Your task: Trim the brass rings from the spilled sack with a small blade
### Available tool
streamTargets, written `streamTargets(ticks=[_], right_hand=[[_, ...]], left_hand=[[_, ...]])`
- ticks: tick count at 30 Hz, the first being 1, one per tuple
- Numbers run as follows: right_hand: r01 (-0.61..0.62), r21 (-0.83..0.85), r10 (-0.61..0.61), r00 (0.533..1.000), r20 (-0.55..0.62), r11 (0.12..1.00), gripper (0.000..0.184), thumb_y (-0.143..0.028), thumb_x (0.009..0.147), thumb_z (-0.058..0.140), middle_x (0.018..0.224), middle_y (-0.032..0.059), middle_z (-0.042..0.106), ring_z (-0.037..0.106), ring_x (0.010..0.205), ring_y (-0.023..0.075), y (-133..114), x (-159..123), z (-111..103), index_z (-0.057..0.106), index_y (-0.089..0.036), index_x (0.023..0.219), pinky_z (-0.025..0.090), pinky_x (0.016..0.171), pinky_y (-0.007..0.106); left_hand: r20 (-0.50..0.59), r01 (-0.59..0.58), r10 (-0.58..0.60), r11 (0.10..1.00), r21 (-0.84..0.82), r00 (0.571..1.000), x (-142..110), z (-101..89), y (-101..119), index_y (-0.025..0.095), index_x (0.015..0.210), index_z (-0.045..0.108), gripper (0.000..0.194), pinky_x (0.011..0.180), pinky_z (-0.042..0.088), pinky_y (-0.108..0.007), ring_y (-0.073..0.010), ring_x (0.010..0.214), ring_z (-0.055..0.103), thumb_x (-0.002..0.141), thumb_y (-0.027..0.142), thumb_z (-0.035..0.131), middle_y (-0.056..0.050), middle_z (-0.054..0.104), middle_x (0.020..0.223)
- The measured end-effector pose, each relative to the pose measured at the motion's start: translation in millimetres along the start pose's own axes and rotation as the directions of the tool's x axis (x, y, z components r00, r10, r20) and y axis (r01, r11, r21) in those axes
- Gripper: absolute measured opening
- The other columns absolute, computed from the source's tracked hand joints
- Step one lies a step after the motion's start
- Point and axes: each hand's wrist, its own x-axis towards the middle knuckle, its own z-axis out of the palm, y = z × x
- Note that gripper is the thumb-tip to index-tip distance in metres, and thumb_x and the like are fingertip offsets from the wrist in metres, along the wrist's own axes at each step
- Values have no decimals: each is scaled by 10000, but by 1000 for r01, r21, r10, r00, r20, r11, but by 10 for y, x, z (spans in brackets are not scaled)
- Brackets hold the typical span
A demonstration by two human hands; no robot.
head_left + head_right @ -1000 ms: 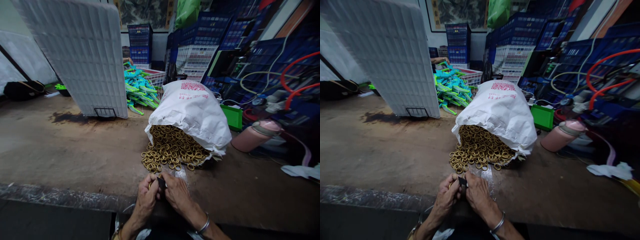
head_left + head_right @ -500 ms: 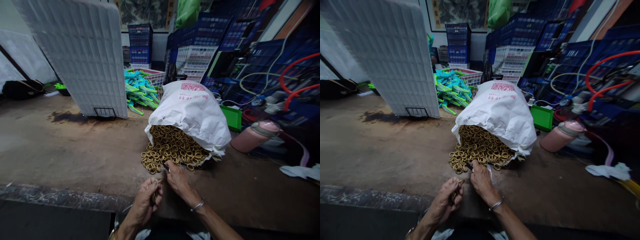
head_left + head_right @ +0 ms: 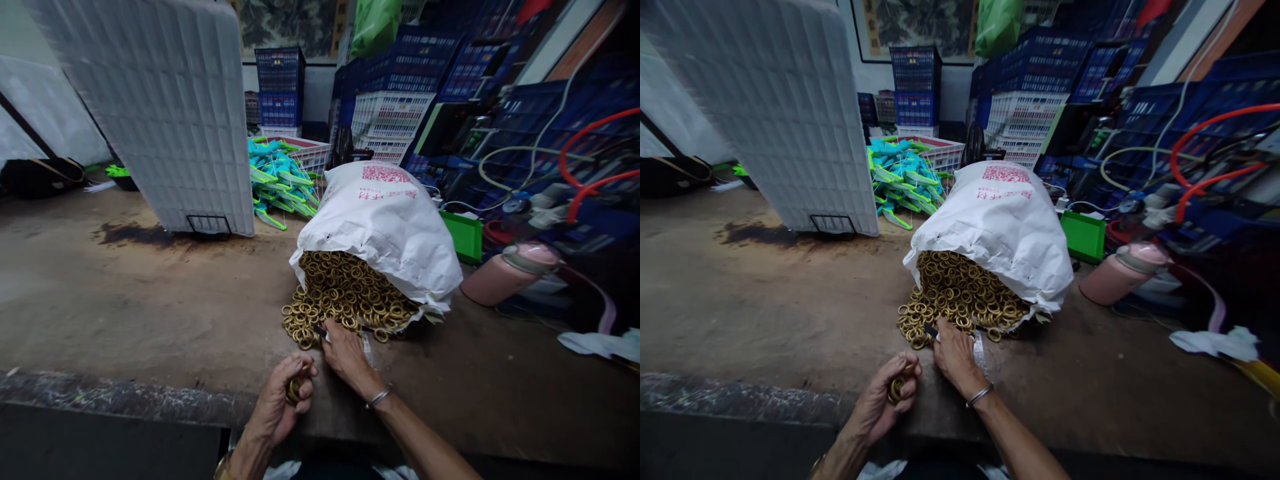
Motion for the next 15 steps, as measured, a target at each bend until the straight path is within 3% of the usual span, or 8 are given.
streamTargets(ticks=[4,8,12,15], right_hand=[[72,118,-64,996,-69,990,160,-115,737,432,788,23,578,525,689,145,74,-49,18,486,-178,874,298,603,239],[57,377,-39,998,-54,924,75,-185,777,400,675,-18,525,483,612,124,35,-113,-66,475,-189,788,327,576,222],[-18,601,57,997,-46,799,107,-239,763,428,697,-12,543,497,652,128,-88,-182,-173,517,-183,784,376,601,221],[-53,694,100,995,-27,718,140,-267,750,457,699,-1,569,511,661,137,-157,-222,-194,557,-178,794,400,618,233]], left_hand=[[-38,19,-22,998,-68,999,20,-40,15,148,754,483,256,368,195,-126,-7,440,383,684,314,665,-6,566,750],[-58,-5,2,999,-45,998,53,-30,13,167,712,426,286,353,164,-125,-5,414,352,668,296,677,32,528,674],[-137,-81,99,988,133,986,100,38,-46,175,711,432,317,339,159,-130,-9,382,332,658,376,671,69,465,589],[-211,-98,172,942,320,962,130,91,-108,185,850,490,384,335,173,-137,-22,361,333,656,478,642,79,460,556]])
